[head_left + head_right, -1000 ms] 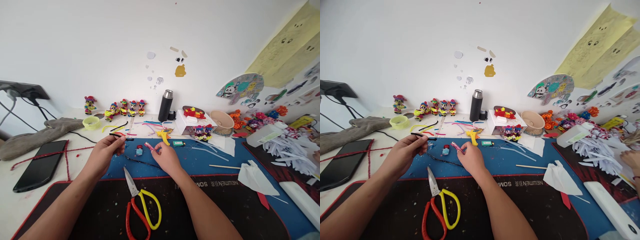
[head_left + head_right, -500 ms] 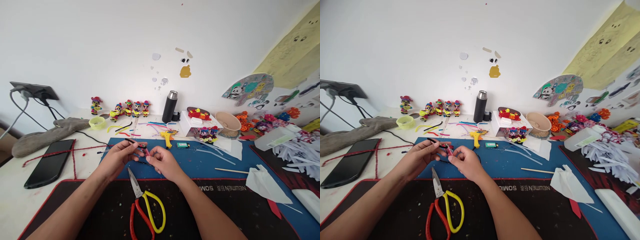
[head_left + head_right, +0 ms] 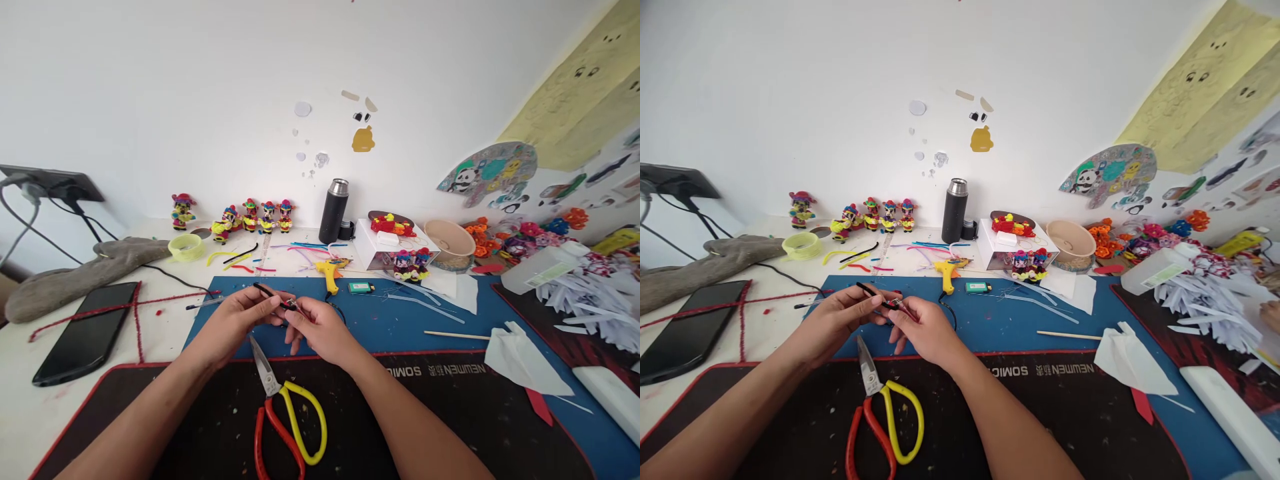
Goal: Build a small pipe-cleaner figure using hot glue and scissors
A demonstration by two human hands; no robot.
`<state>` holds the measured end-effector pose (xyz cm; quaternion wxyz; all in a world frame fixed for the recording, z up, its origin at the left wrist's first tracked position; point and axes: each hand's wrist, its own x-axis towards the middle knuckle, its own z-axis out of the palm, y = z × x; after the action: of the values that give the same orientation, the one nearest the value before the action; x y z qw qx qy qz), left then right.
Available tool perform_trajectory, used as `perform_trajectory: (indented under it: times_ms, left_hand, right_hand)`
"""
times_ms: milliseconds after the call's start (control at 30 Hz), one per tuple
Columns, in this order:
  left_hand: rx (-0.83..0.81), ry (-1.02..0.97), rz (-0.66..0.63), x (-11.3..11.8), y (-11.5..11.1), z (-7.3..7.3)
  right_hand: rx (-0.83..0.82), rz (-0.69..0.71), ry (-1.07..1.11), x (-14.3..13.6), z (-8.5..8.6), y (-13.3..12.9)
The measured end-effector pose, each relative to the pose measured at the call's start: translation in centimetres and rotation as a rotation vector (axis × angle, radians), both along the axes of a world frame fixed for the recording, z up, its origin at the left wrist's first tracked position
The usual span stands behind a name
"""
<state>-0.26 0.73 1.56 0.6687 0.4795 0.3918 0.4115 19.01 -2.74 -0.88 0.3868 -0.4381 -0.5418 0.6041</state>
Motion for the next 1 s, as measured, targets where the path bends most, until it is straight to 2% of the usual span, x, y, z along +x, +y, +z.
perform_trajectory:
  times_ms: [367, 733, 1000]
  left_hand:
    - [0.007, 0.005, 0.081, -0.47, 0.65, 0.19]
    - [-0.007, 0.031, 0.054, -0.45, 0.63, -0.16]
    - [0.044, 0.114, 0.016, 0.06, 0.35, 0.27]
  right_hand:
    - [-0.020, -0.027, 0.047, 0.22, 0.57, 0.12]
    - [-0.034, -0.097, 0.177, 0.14, 0.52, 0.13]
    - [-0.023, -0.165, 0.183, 0.18, 0.85, 0.29]
